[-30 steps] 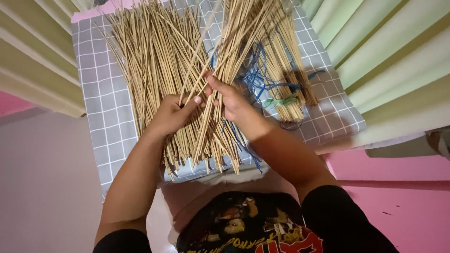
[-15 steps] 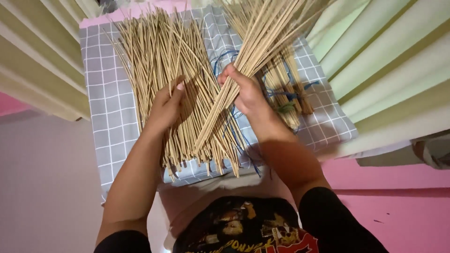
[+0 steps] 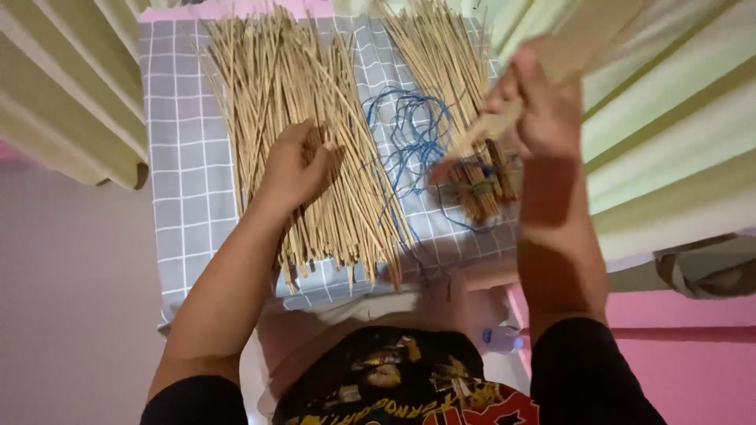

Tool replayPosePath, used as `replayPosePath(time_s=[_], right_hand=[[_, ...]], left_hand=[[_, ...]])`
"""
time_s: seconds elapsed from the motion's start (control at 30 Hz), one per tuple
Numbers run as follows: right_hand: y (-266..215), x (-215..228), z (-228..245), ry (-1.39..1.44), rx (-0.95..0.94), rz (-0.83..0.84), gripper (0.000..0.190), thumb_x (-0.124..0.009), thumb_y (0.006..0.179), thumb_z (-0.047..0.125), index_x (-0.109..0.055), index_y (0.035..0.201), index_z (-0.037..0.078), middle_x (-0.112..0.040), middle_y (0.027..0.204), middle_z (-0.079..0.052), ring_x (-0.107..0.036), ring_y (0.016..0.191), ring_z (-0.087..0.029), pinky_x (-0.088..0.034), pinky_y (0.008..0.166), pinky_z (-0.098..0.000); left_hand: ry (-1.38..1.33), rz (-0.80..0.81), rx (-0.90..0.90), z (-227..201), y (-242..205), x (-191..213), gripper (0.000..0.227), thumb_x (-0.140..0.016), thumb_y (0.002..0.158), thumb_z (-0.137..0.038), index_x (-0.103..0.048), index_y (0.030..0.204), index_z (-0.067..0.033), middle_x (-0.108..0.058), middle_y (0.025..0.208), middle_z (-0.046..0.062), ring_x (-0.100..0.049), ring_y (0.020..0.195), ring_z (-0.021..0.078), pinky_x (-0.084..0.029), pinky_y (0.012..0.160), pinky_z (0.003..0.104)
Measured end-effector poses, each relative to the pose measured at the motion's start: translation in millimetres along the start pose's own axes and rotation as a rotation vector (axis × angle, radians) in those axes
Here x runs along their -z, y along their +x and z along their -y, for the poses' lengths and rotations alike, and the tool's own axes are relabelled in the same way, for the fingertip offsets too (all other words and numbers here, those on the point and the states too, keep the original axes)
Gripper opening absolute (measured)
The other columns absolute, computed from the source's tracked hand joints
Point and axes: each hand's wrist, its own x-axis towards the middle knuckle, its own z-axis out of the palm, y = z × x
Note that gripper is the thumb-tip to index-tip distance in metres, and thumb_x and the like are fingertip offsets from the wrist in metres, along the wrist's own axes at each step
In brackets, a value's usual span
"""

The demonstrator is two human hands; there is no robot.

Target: Organizing and sorting thin wooden sticks into bundles on a table.

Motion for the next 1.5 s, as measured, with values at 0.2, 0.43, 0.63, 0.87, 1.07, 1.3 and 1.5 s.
replayPosePath(time_s=[0.2, 0.43, 0.63, 0.87, 1.07, 1.3, 1.5], right_hand=[[-74, -8, -32, -0.527, -0.119, -0.328, 0.025, -0.072, 0.098, 0.020, -0.067, 0.076, 0.008, -0.060, 0.064, -0.013, -0.066, 0.062, -0.026, -0.058, 0.070, -0.0414], [-133, 58, -207, -0.692, -0.245, -0.234, 0.082, -0.078, 0.097, 0.019, -0.025, 0.156, -0.003, -0.069, 0.092, -0.022, -0.073, 0.081, -0.031, -0.054, 0.080, -0.0476], [-51, -31, -73, -0.363, -0.544, -0.137, 0.014, -0.066, 0.094, 0.016, -0.062, 0.104, 0.007, -0.058, 0.062, -0.001, -0.051, 0.043, -0.013, -0.042, 0.040, -0.0243], [-4, -39, -137, -0.648, -0.054, 0.024, 0.020, -0.068, 0.098, 0.037, -0.070, 0.087, 0.020, -0.066, 0.061, 0.002, -0.064, 0.057, -0.011, -0.051, 0.057, -0.0301], [-2, -43, -236, -1.111, 0.248, -0.046, 0.039, -0.070, 0.078, 0.019, -0.066, 0.117, 0.021, -0.075, 0.079, -0.012, -0.076, 0.077, -0.038, -0.060, 0.069, -0.0495], [-38, -80, -185, -1.124, 0.372, 0.191, 0.042, -0.075, 0.074, 0.012, -0.066, 0.115, 0.014, -0.075, 0.085, -0.013, -0.075, 0.074, -0.039, -0.062, 0.066, -0.0508], [-39, -65, -218, -0.748, 0.144, 0.226, 0.034, -0.070, 0.085, 0.015, -0.069, 0.119, 0.015, -0.076, 0.091, -0.016, -0.075, 0.082, -0.041, -0.060, 0.070, -0.0482]], left_hand=[[0.077, 0.052, -0.075, 0, -4, 2, 0.044, -0.062, 0.101, -0.023, -0.064, 0.130, 0.0097, -0.061, 0.125, 0.028, -0.063, 0.116, 0.0486, -0.052, 0.097, 0.053], [0.147, 0.053, -0.147, 6, -1, -2, 0.036, -0.067, 0.098, -0.024, -0.070, 0.123, 0.0023, -0.064, 0.115, 0.022, -0.066, 0.109, 0.0467, -0.056, 0.088, 0.052], [0.077, 0.096, -0.169, 2, 2, 2, 0.034, -0.064, 0.101, -0.023, -0.070, 0.122, 0.0029, -0.066, 0.108, 0.023, -0.068, 0.103, 0.0456, -0.055, 0.087, 0.052], [-0.099, 0.094, -0.299, 1, 6, 6, 0.033, -0.075, 0.094, -0.013, -0.071, 0.122, 0.0029, -0.070, 0.102, 0.023, -0.069, 0.098, 0.0434, -0.053, 0.085, 0.051], [-0.336, 0.269, -0.096, -21, 29, 10, 0.090, -0.089, 0.077, -0.006, -0.035, 0.146, 0.0159, -0.050, 0.139, 0.039, -0.044, 0.135, 0.0588, -0.037, 0.114, 0.068], [-0.997, -0.453, 0.185, -87, 34, -31, 0.025, -0.066, 0.098, -0.025, -0.048, 0.085, -0.0145, -0.046, 0.081, 0.000, -0.056, 0.079, 0.0175, -0.052, 0.077, 0.035], [-1.121, -0.538, 0.065, -40, 62, -15, 0.039, -0.067, 0.099, -0.039, -0.042, 0.077, -0.0189, -0.030, 0.051, 0.001, -0.040, 0.037, 0.0197, -0.043, 0.041, 0.032]])
